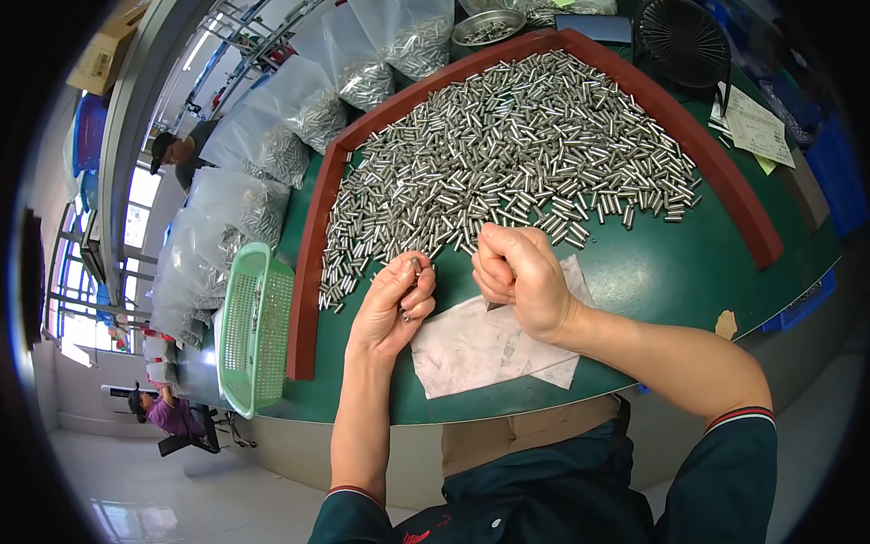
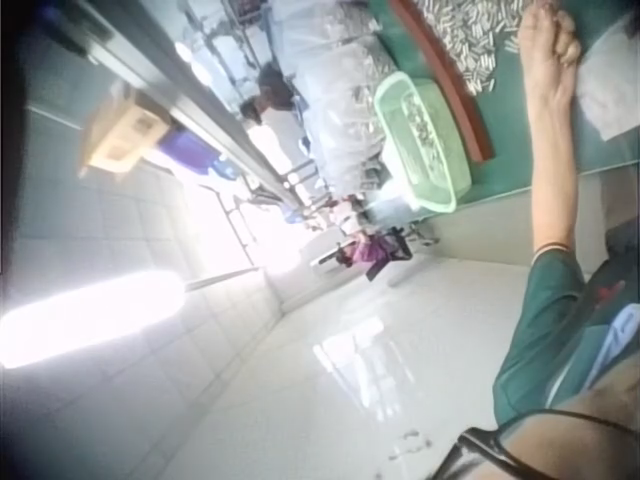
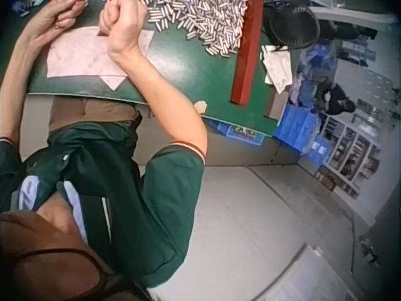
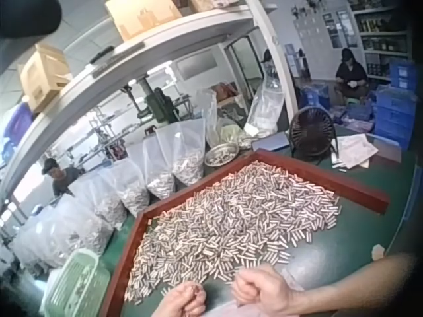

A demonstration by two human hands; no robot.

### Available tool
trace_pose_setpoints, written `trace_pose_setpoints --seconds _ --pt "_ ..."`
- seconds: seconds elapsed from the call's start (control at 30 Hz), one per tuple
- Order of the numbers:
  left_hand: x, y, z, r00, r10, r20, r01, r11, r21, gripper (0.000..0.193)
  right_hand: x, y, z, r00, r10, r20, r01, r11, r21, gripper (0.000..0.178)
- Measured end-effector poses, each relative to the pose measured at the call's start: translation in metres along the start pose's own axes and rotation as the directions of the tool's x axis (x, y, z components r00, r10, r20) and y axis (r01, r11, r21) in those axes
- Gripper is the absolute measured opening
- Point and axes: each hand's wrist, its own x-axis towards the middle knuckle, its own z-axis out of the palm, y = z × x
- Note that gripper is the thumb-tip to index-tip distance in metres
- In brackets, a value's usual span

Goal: Assembling small cylindrical metal parts using a manual hand tool at a workstation in a factory environment.

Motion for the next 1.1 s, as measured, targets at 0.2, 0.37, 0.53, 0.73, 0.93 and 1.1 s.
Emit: trace_pose_setpoints --seconds 0.2,0.37,0.53,0.73,0.93,1.1 --pt "-0.007 -0.009 0.021 0.997 0.068 -0.029 -0.027 0.695 0.718 0.012 0.001 0.000 0.001 1.000 -0.005 -0.023 0.004 0.999 -0.032 0.040" --pt "-0.014 -0.019 0.043 0.962 0.236 0.137 -0.125 -0.066 0.990 0.010 0.002 0.000 0.002 1.000 -0.001 -0.024 0.001 1.000 -0.008 0.040" --pt "-0.019 -0.022 0.044 0.960 0.197 0.200 -0.167 -0.171 0.971 0.013 0.000 -0.001 -0.001 0.998 -0.017 -0.053 0.017 1.000 -0.004 0.040" --pt "-0.018 -0.026 0.038 0.952 0.226 0.205 -0.173 -0.155 0.973 0.011 0.002 0.002 -0.002 0.999 -0.018 -0.039 0.021 0.998 0.058 0.040" --pt "-0.020 -0.025 0.038 0.940 0.270 0.207 -0.185 -0.106 0.977 0.009 0.002 0.002 0.001 1.000 -0.020 -0.013 0.021 0.999 0.042 0.041" --pt "-0.017 -0.027 0.036 0.938 0.287 0.194 -0.179 -0.078 0.981 0.009 0.002 0.004 0.000 0.999 -0.038 -0.022 0.038 0.999 0.032 0.041"
